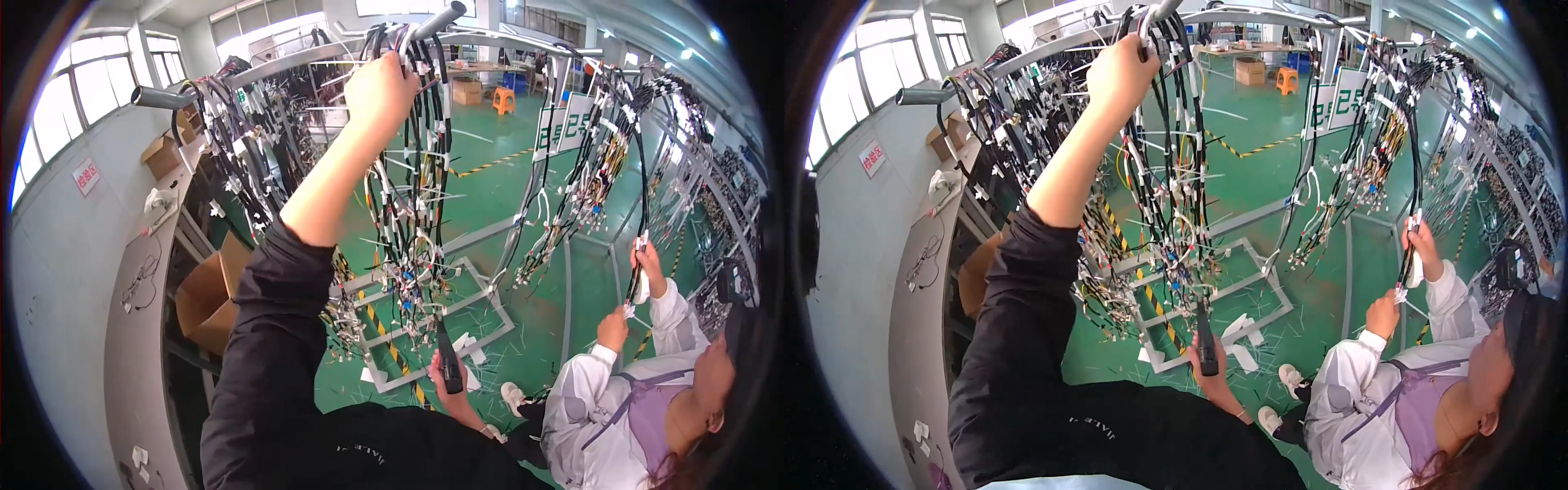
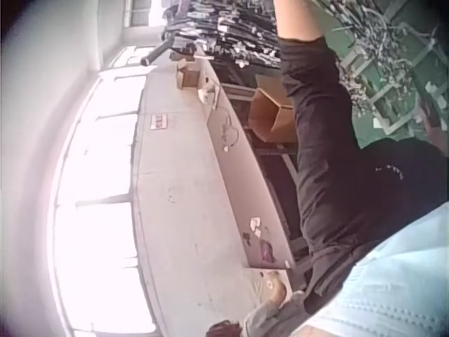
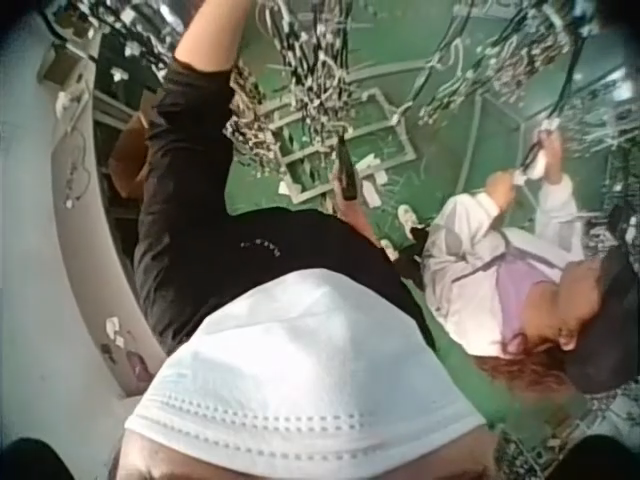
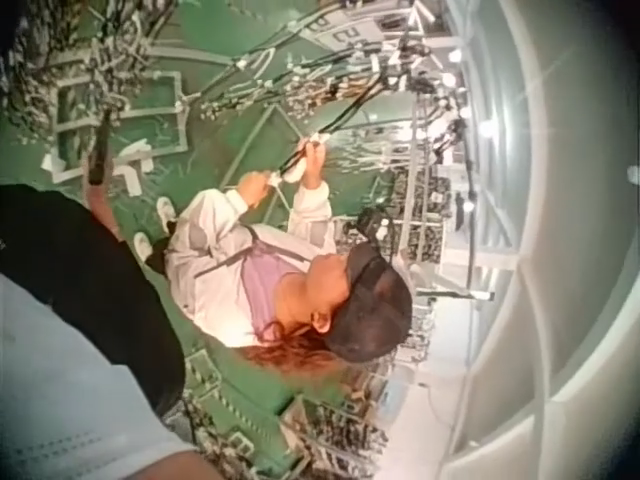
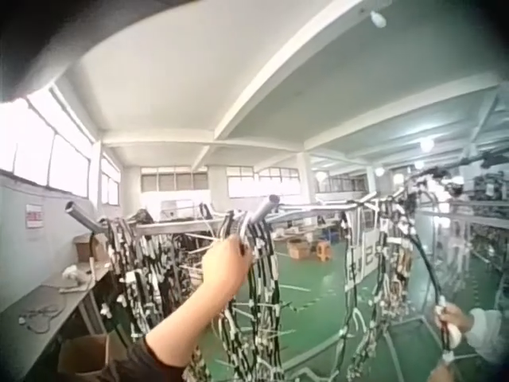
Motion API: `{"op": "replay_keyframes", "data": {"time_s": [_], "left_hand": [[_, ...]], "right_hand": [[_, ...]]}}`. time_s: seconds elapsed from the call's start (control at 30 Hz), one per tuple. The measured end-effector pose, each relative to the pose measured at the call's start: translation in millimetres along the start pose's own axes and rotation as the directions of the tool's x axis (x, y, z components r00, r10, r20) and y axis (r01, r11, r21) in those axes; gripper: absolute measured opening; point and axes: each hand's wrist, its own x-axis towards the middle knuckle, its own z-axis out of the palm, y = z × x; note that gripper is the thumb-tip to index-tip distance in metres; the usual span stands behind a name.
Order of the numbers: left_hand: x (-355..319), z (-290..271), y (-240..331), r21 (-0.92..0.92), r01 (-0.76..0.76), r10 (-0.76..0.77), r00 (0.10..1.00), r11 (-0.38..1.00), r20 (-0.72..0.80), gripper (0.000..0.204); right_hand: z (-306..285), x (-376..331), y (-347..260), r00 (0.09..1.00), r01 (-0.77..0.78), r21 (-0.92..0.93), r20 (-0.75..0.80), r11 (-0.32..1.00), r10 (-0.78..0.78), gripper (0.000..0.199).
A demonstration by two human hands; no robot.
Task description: Assembling wire harnesses by securing cables and connectors using a cable tie gun.
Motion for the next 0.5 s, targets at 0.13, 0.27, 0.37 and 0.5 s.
{"op": "replay_keyframes", "data": {"time_s": [0.13,0.27,0.37,0.5], "left_hand": [[7,-33,-5,-0.435,-0.102,0.172,0.977,0.895,0.123,0.023],[44,-55,-16,-0.761,0.036,0.204,0.954,0.648,0.219,0.02],[68,-58,-17,-0.697,0.039,0.156,0.964,0.716,0.214,0.021],[78,-64,-21,-0.681,0.044,0.155,0.961,0.731,0.229,0.019]], "right_hand": [[10,22,-58,0.961,0.263,-0.287,-0.004,0.921,-0.276,0.034],[8,36,-78,0.956,0.24,-0.161,-0.134,0.957,-0.263,0.031],[1,50,-85,0.94,0.175,-0.204,-0.255,0.963,-0.225,0.029],[10,70,-120,0.846,0.451,-0.196,-0.217,0.871,-0.487,0.029]]}}
